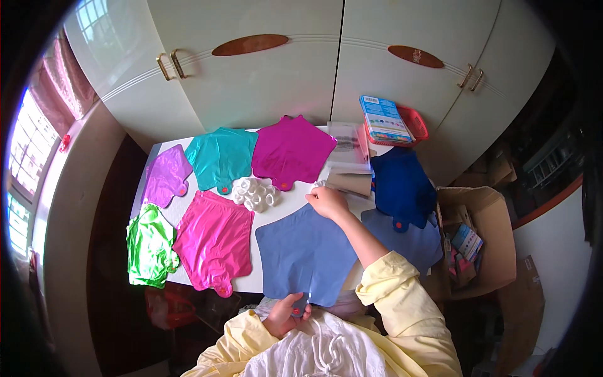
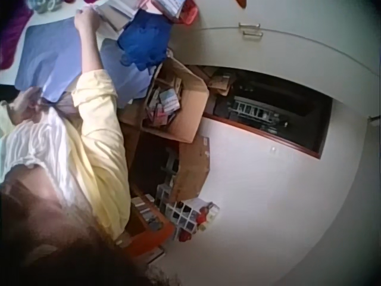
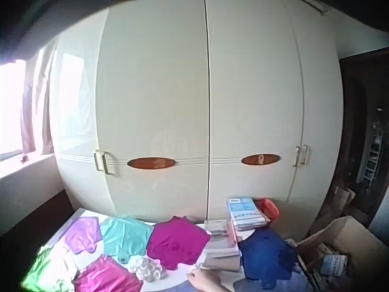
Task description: Packaging plastic parts into cardboard backing and plastic sleeves.
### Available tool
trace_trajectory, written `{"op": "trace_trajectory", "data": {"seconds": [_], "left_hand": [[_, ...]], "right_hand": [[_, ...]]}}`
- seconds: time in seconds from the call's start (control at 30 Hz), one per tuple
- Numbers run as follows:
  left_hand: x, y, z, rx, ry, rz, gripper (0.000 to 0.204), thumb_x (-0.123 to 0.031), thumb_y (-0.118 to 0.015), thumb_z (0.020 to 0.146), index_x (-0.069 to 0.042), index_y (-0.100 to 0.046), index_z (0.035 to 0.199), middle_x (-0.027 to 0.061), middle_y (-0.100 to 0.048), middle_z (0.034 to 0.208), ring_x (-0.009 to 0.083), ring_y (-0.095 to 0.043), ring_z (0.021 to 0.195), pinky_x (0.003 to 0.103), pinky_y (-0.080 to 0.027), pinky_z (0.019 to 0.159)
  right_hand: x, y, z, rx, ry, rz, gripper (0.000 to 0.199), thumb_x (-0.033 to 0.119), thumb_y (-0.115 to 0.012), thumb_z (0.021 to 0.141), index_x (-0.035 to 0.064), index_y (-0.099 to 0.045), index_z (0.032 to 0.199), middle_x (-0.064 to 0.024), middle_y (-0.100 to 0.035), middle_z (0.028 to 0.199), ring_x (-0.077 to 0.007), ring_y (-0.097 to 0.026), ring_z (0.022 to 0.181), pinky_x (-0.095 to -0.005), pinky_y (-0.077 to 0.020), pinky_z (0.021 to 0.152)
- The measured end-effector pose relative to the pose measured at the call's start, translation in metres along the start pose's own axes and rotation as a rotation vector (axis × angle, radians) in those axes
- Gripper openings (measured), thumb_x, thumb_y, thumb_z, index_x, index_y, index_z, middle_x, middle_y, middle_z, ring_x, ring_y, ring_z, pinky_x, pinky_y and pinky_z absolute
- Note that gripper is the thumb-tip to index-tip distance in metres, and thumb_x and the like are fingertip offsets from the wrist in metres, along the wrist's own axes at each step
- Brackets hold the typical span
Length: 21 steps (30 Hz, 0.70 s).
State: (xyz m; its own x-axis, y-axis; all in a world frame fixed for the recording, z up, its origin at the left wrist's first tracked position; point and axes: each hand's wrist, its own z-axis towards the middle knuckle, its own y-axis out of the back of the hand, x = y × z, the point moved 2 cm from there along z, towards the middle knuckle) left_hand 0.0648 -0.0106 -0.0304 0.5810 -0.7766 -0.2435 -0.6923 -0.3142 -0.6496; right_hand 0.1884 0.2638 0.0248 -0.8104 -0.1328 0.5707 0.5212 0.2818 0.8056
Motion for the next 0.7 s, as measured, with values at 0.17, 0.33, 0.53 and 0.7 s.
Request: {"op": "trace_trajectory", "data": {"seconds": [0.17,0.33,0.53,0.7], "left_hand": [[0.000,-0.012,-0.001,0.055,0.056,-0.151,0.029,-0.028,-0.040,0.098,-0.003,-0.049,0.087,0.0073,-0.053,0.071,0.0168,-0.046,0.062,0.030,-0.041,0.063],[0.001,-0.016,-0.001,0.012,0.080,-0.176,0.029,-0.029,-0.041,0.098,-0.004,-0.049,0.086,0.0065,-0.053,0.071,0.0167,-0.046,0.061,0.031,-0.041,0.064],[0.003,-0.015,0.000,-0.004,0.066,-0.163,0.028,-0.029,-0.043,0.098,-0.004,-0.049,0.087,0.0069,-0.055,0.072,0.0175,-0.048,0.062,0.032,-0.042,0.064],[0.003,-0.015,0.001,-0.032,0.068,-0.170,0.026,-0.027,-0.045,0.097,-0.003,-0.050,0.090,0.0084,-0.056,0.073,0.0181,-0.049,0.063,0.033,-0.044,0.064]], "right_hand": [[0.003,-0.008,-0.003,-0.232,0.153,-0.040,0.029,0.032,-0.060,0.086,0.0046,-0.064,0.093,-0.0164,-0.063,0.095,-0.0334,-0.062,0.088,-0.0446,-0.0490,0.076],[0.030,-0.012,-0.068,-0.233,0.425,0.000,0.025,0.024,-0.065,0.083,0.0036,-0.055,0.093,-0.0154,-0.055,0.094,-0.0345,-0.059,0.084,-0.0439,-0.0500,0.072],[0.040,-0.055,-0.120,-0.168,0.558,-0.198,0.033,0.024,-0.070,0.077,0.0076,-0.057,0.103,-0.0106,-0.053,0.107,-0.0289,-0.052,0.103,-0.0410,-0.0441,0.086],[0.035,-0.056,-0.106,-0.294,0.545,-0.227,0.040,0.027,-0.069,0.077,0.0073,-0.055,0.109,-0.0097,-0.052,0.112,-0.0277,-0.049,0.107,-0.0419,-0.0395,0.092]]}}
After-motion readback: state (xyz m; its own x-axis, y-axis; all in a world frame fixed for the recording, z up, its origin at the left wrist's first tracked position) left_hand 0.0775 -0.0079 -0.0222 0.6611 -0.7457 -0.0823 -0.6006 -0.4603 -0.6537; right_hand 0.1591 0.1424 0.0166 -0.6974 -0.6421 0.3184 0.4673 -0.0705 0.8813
